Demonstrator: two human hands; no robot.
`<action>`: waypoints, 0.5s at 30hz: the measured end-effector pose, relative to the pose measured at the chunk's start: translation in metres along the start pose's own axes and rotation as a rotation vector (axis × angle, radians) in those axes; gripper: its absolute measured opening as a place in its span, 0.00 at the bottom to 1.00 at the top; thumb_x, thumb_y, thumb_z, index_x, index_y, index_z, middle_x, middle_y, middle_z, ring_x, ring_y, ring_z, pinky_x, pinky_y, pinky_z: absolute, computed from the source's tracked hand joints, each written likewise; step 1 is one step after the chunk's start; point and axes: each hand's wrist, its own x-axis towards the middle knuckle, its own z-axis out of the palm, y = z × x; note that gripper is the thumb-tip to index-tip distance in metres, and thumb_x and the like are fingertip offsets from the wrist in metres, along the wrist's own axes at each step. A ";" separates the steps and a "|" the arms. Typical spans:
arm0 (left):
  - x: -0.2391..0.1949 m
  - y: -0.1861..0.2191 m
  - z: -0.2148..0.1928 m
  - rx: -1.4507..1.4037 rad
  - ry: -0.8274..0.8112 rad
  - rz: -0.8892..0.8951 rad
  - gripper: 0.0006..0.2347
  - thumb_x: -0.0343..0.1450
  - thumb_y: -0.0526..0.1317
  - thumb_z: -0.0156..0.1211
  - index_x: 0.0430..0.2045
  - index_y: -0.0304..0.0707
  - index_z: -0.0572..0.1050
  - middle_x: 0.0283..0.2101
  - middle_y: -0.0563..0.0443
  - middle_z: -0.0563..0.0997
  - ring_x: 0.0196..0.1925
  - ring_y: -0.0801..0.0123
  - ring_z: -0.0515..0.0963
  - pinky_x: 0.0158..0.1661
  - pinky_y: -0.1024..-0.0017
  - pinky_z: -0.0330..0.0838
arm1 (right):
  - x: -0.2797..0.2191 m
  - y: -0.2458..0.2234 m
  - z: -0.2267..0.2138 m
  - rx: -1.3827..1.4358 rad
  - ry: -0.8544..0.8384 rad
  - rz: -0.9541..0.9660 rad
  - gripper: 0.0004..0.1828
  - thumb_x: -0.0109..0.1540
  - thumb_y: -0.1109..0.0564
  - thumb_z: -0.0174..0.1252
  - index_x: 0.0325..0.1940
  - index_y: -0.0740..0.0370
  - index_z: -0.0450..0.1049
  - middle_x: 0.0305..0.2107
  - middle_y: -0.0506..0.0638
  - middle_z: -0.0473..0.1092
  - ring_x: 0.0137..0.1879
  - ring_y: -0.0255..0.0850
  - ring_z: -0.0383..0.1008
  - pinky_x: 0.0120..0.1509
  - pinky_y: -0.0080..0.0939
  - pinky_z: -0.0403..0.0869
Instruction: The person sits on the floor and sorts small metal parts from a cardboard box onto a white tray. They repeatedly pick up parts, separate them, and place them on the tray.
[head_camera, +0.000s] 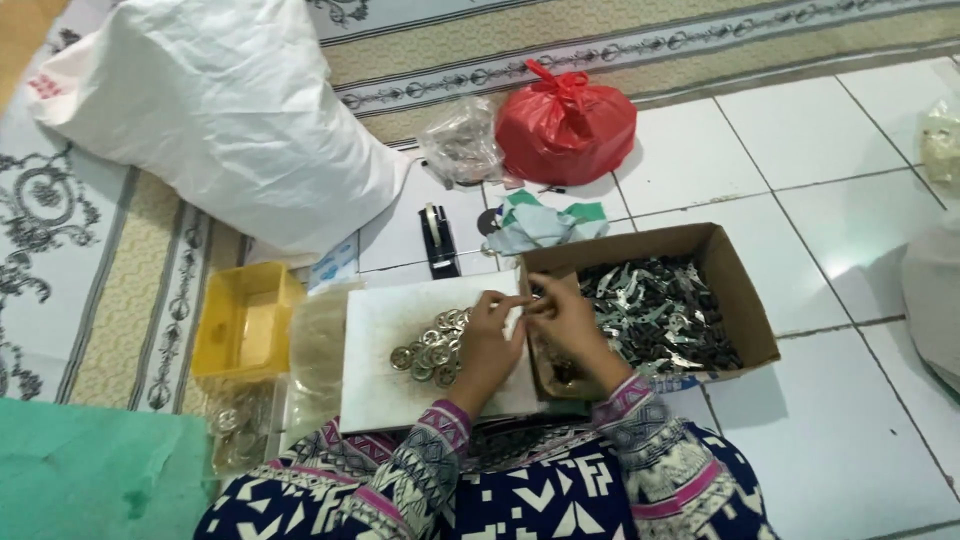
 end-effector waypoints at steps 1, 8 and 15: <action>0.002 0.007 0.020 -0.005 -0.010 0.004 0.13 0.65 0.36 0.65 0.41 0.54 0.80 0.41 0.54 0.74 0.32 0.61 0.82 0.36 0.64 0.79 | 0.000 0.018 -0.021 0.001 0.007 0.009 0.40 0.54 0.59 0.67 0.70 0.44 0.67 0.37 0.52 0.80 0.47 0.54 0.81 0.50 0.56 0.80; 0.003 0.066 0.140 -0.163 -0.413 0.031 0.07 0.66 0.38 0.64 0.37 0.48 0.81 0.39 0.50 0.78 0.44 0.53 0.82 0.43 0.61 0.78 | 0.005 0.219 -0.119 -0.230 0.167 0.403 0.42 0.47 0.48 0.74 0.66 0.41 0.72 0.42 0.53 0.80 0.54 0.54 0.78 0.56 0.54 0.76; -0.016 0.076 0.237 -0.006 -0.619 0.034 0.08 0.67 0.37 0.61 0.35 0.35 0.80 0.38 0.38 0.77 0.44 0.47 0.81 0.42 0.56 0.80 | 0.010 0.272 -0.137 -0.236 0.278 0.662 0.36 0.53 0.53 0.67 0.67 0.45 0.73 0.50 0.59 0.77 0.60 0.57 0.75 0.60 0.55 0.76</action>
